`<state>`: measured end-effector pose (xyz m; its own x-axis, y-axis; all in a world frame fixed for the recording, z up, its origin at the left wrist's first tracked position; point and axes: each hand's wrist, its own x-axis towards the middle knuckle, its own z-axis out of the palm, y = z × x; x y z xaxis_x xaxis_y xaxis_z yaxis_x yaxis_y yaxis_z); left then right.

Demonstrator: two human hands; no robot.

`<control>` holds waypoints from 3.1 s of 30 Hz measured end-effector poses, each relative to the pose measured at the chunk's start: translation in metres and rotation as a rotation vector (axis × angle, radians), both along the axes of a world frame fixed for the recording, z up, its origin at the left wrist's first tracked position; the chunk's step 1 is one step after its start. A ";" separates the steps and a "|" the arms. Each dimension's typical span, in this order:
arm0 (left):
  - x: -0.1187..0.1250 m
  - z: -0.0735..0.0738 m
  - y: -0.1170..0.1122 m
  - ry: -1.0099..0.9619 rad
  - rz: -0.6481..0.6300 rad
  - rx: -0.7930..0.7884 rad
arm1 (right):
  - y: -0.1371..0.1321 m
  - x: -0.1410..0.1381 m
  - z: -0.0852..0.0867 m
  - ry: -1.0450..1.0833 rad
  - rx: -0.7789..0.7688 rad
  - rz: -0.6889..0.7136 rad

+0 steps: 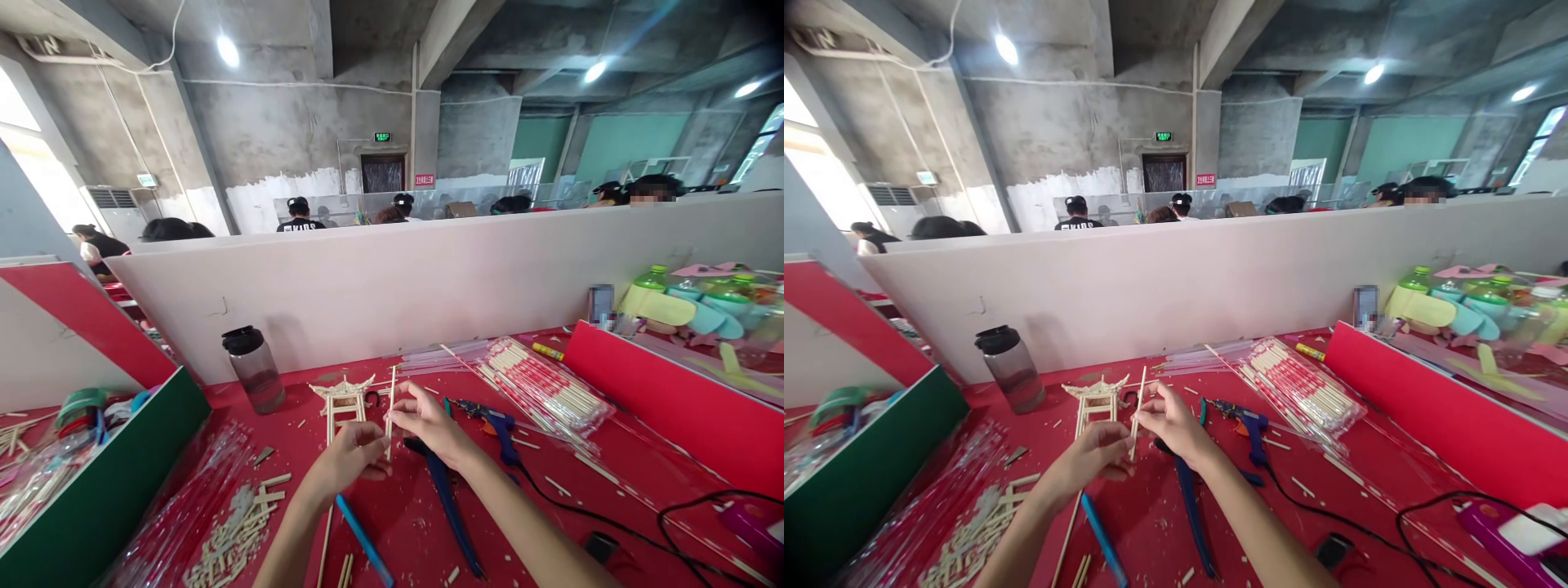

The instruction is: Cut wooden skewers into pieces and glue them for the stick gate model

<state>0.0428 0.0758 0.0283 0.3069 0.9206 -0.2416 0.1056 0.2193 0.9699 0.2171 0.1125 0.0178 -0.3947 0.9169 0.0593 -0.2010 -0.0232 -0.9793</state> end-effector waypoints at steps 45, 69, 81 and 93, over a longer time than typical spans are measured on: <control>0.004 -0.001 -0.001 -0.001 -0.037 -0.085 | 0.002 0.007 0.003 -0.068 -0.020 -0.009; 0.003 0.001 0.000 0.035 -0.008 -0.070 | 0.001 0.004 0.001 -0.047 -0.060 -0.024; 0.005 0.000 -0.001 0.021 -0.032 -0.071 | 0.001 0.004 0.002 -0.109 0.023 -0.058; 0.016 -0.010 0.004 -0.042 0.084 0.064 | 0.004 0.012 0.006 -0.160 0.094 -0.095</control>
<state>0.0590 0.0797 0.0184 0.2361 0.9567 -0.1704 0.0487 0.1635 0.9853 0.2290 0.1162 0.0238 -0.3178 0.9439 0.0900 -0.0398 0.0815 -0.9959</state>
